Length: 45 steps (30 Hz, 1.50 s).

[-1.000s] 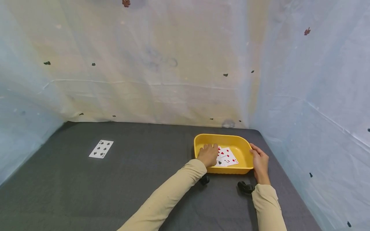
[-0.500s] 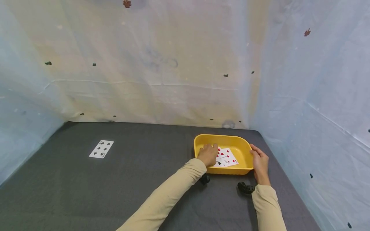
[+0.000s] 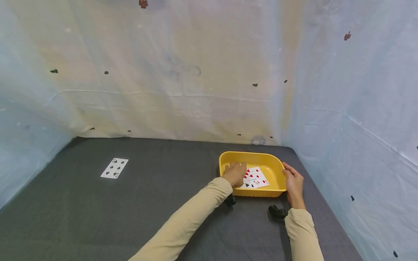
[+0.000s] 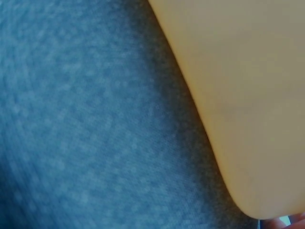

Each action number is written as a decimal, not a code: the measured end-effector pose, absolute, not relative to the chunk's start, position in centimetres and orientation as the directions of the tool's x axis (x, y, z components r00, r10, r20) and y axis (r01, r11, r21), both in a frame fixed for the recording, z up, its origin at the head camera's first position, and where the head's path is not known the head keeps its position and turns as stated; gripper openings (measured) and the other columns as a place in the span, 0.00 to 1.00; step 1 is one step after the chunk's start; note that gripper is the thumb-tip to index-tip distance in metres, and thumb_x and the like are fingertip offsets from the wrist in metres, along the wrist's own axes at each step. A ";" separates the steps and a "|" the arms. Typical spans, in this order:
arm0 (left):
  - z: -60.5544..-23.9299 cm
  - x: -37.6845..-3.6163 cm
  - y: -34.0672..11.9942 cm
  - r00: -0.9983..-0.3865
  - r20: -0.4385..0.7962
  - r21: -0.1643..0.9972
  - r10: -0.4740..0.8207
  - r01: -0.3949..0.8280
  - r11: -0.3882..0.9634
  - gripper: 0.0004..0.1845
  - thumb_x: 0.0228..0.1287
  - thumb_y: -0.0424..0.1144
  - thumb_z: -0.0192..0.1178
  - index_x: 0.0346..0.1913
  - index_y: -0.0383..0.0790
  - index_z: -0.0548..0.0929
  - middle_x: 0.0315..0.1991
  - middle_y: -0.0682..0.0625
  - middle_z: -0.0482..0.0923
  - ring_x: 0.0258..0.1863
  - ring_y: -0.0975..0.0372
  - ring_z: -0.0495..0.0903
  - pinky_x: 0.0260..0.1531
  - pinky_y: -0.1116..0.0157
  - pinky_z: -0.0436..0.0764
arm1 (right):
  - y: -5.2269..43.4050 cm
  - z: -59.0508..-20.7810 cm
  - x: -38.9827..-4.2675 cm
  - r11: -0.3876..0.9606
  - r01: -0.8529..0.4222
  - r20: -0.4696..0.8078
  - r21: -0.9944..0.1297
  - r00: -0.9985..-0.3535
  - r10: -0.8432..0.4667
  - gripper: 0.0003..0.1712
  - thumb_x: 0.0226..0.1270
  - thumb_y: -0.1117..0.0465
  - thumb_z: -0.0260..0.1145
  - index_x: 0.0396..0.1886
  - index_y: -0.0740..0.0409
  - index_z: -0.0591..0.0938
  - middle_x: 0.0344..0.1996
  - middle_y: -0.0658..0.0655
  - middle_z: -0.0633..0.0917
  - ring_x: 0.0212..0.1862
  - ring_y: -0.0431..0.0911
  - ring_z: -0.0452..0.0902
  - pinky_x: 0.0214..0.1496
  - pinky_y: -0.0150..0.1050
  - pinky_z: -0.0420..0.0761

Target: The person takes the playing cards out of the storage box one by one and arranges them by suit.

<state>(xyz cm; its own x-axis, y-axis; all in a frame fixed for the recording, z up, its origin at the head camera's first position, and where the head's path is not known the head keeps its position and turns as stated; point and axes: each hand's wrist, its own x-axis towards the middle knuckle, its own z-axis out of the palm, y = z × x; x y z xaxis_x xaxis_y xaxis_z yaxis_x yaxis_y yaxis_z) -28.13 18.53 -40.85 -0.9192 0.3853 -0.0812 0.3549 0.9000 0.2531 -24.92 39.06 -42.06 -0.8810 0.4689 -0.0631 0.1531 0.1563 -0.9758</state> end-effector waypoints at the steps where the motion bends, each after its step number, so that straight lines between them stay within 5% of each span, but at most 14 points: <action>1: -40.7 -28.1 18.5 -0.918 -0.093 0.251 0.386 0.353 0.901 0.14 0.64 0.41 0.63 0.51 0.50 0.74 0.44 0.51 0.71 0.47 0.58 0.68 0.51 0.58 0.66 | 39.0 -42.0 -24.9 0.159 0.151 -0.060 -0.976 -0.882 0.468 0.26 0.77 0.56 0.51 0.70 0.59 0.68 0.70 0.60 0.65 0.61 0.46 0.69 0.42 0.22 0.75; 17: -40.0 -28.0 18.3 -0.910 -0.193 0.274 0.367 0.309 0.911 0.22 0.63 0.39 0.63 0.59 0.50 0.71 0.53 0.47 0.66 0.52 0.54 0.64 0.54 0.56 0.63 | 38.8 -42.1 -24.9 0.158 0.140 -0.050 -0.977 -0.881 0.471 0.25 0.77 0.56 0.51 0.70 0.59 0.70 0.69 0.60 0.67 0.50 0.38 0.72 0.39 0.24 0.76; 33: -40.7 -28.4 18.6 -0.902 0.013 0.201 0.432 0.426 0.882 0.24 0.54 0.39 0.72 0.52 0.51 0.74 0.45 0.53 0.71 0.49 0.56 0.65 0.48 0.56 0.64 | 39.0 -42.0 -24.8 0.160 0.137 -0.048 -0.977 -0.884 0.466 0.25 0.78 0.56 0.51 0.70 0.59 0.69 0.69 0.61 0.66 0.52 0.40 0.73 0.41 0.24 0.76; 45: -39.4 -28.2 17.7 -0.885 0.081 0.115 0.459 0.465 0.878 0.16 0.61 0.49 0.66 0.48 0.50 0.75 0.43 0.54 0.71 0.43 0.58 0.65 0.42 0.61 0.63 | 39.0 -41.9 -24.7 0.143 0.109 -0.032 -0.984 -0.889 0.458 0.25 0.76 0.57 0.53 0.69 0.60 0.70 0.68 0.59 0.68 0.44 0.33 0.74 0.40 0.25 0.77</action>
